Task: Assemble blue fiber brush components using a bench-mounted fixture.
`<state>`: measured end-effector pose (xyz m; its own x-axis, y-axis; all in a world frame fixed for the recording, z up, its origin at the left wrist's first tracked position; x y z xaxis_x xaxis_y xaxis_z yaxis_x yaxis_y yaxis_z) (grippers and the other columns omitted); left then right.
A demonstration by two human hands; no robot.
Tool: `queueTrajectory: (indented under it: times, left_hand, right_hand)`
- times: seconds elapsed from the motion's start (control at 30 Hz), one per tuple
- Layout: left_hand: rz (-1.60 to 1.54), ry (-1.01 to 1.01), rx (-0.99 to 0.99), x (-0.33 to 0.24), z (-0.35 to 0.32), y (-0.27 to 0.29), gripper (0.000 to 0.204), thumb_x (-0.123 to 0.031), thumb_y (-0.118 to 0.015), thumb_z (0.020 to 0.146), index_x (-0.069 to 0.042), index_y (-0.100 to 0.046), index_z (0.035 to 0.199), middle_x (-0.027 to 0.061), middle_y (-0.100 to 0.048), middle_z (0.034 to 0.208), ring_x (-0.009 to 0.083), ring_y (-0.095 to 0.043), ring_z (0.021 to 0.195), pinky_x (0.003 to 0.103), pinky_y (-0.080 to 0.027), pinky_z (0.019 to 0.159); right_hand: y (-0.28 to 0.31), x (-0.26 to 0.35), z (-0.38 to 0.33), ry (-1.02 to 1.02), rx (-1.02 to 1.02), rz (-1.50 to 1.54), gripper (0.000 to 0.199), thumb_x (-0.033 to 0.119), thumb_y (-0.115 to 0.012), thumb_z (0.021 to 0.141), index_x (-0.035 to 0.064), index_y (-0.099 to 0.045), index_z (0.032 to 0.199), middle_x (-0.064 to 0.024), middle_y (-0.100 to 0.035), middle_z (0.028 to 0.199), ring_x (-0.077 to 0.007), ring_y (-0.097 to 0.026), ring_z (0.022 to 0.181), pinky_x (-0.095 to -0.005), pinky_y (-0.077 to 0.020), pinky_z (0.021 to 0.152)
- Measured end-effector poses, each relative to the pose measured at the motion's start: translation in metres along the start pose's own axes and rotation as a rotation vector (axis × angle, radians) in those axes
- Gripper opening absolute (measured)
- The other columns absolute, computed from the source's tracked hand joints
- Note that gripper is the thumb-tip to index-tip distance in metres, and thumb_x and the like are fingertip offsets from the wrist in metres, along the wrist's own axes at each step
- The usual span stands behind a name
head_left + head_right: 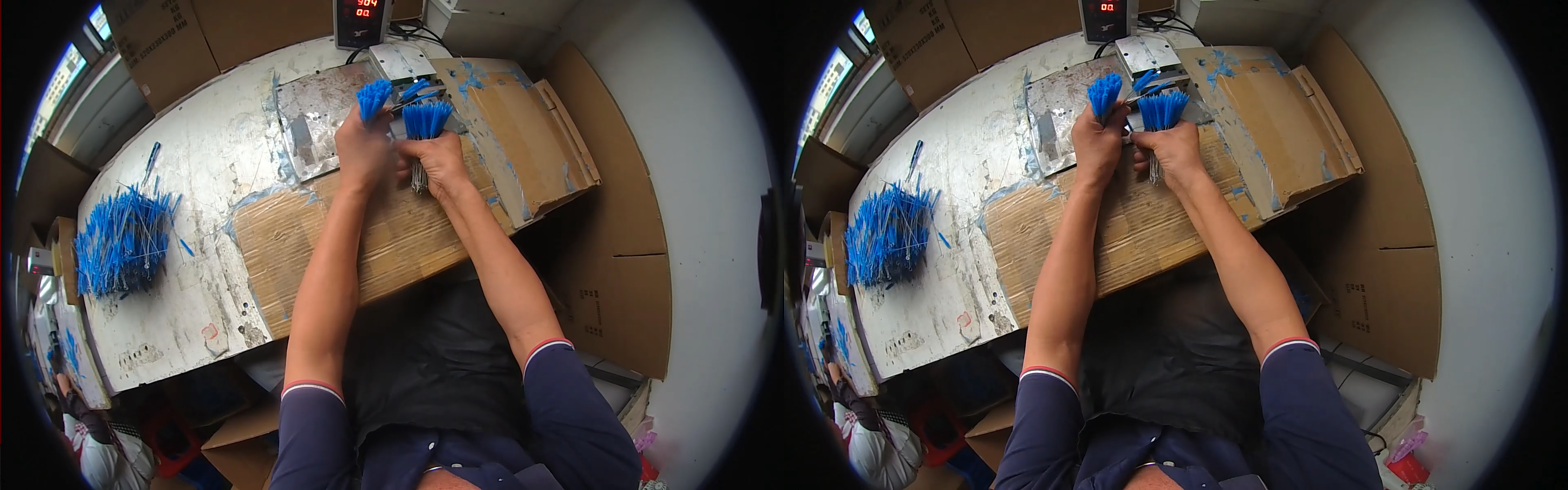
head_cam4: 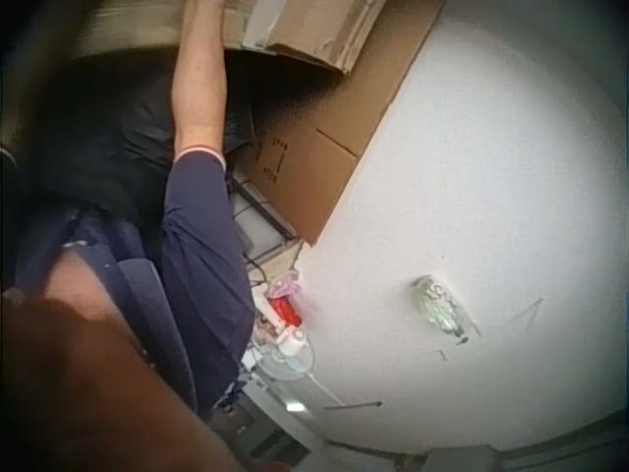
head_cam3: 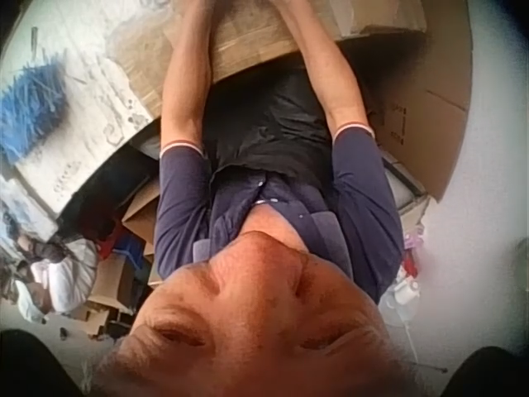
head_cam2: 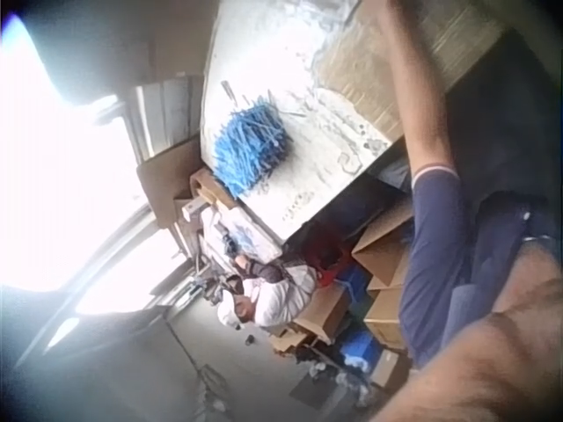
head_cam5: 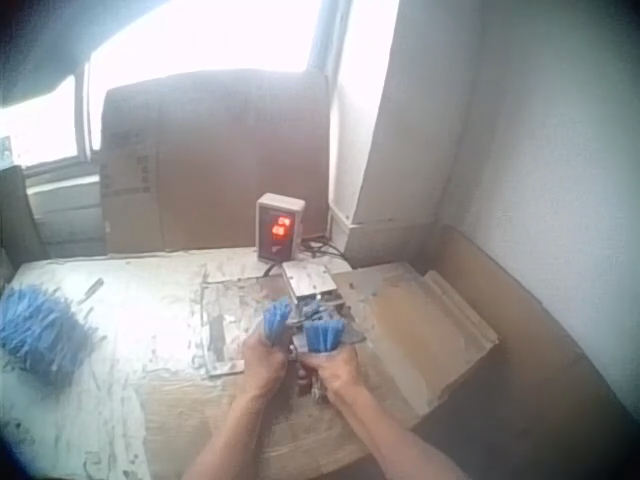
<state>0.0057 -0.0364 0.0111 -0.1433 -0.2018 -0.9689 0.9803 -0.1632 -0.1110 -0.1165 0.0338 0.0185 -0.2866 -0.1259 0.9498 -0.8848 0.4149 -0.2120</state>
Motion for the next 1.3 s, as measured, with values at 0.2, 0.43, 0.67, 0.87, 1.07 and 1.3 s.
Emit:
queueTrajectory:
  times: [0.2, 0.43, 0.67, 0.87, 1.07, 1.3]
  left_hand:
    - [0.505, -0.631, -0.101, -0.031, -0.014, -0.005, 0.013, -0.001, -0.066, 0.09, -0.002, -0.065, 0.103, 0.0125, -0.07, 0.092, 0.0273, -0.069, 0.077, 0.036, -0.054, 0.067]
    - [-0.328, 0.079, -0.134, 0.006, 0.008, 0.017, 0.016, -0.01, -0.056, 0.102, 0.001, -0.055, 0.115, 0.0175, -0.072, 0.106, 0.0177, -0.07, 0.077, 0.028, -0.058, 0.062]
    - [-0.394, 0.273, 0.008, -0.006, -0.002, 0.004, 0.014, -0.01, -0.058, 0.101, -0.001, -0.058, 0.112, 0.0164, -0.072, 0.107, 0.0181, -0.07, 0.08, 0.029, -0.059, 0.068]
    - [-0.439, 0.283, 0.096, -0.008, -0.008, 0.008, 0.014, -0.009, -0.062, 0.096, -0.002, -0.061, 0.108, 0.0142, -0.073, 0.103, 0.0193, -0.069, 0.082, 0.032, -0.059, 0.07]
    - [-0.436, 0.313, 0.088, -0.005, -0.018, 0.007, 0.013, -0.011, -0.066, 0.097, -0.004, -0.062, 0.107, 0.0082, -0.07, 0.091, 0.0146, -0.063, 0.072, 0.027, -0.055, 0.066]
    - [-0.154, 0.065, 0.054, -0.025, -0.045, 0.014, 0.007, -0.005, -0.063, 0.096, -0.004, -0.063, 0.103, 0.0038, -0.066, 0.08, 0.0109, -0.058, 0.067, 0.026, -0.046, 0.061]
  right_hand:
    - [-0.007, -0.003, -0.003, 0.133, -0.031, 0.177, 0.01, -0.003, -0.075, 0.078, -0.0011, -0.066, 0.083, -0.0079, -0.066, 0.069, -0.0172, -0.063, 0.05, -0.0302, -0.0546, 0.045]
    - [-0.005, -0.007, -0.011, 0.062, -0.07, 0.133, 0.013, -0.001, -0.077, 0.08, -0.0017, -0.065, 0.083, -0.0081, -0.064, 0.065, -0.0174, -0.063, 0.049, -0.0294, -0.0536, 0.045]
    - [-0.004, -0.008, -0.004, 0.103, -0.114, 0.104, 0.014, 0.002, -0.079, 0.08, -0.0005, -0.066, 0.084, -0.0076, -0.066, 0.069, -0.0158, -0.063, 0.051, -0.0293, -0.0547, 0.045]
    - [-0.005, -0.005, -0.011, 0.027, -0.022, 0.171, 0.014, 0.002, -0.08, 0.08, -0.0012, -0.07, 0.089, -0.0071, -0.068, 0.073, -0.0145, -0.065, 0.055, -0.0285, -0.0562, 0.046]
    - [0.001, -0.003, -0.023, -0.055, 0.054, 0.188, 0.012, 0.002, -0.079, 0.081, -0.0021, -0.07, 0.088, -0.0073, -0.068, 0.072, -0.0153, -0.066, 0.056, -0.0298, -0.0575, 0.047]
    - [0.014, 0.003, -0.041, -0.165, 0.181, 0.098, 0.012, -0.001, -0.078, 0.08, -0.0034, -0.068, 0.085, -0.0098, -0.067, 0.07, -0.0173, -0.066, 0.056, -0.0302, -0.0572, 0.047]
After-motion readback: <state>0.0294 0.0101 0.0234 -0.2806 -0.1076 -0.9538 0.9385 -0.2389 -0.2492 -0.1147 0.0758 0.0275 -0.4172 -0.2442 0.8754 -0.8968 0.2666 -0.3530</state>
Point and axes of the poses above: each hand's wrist, its own z-axis towards the middle knuckle, its own y-axis out of the back of the hand, x = y × z, the point moved 4 cm from there along z, towards the middle knuckle
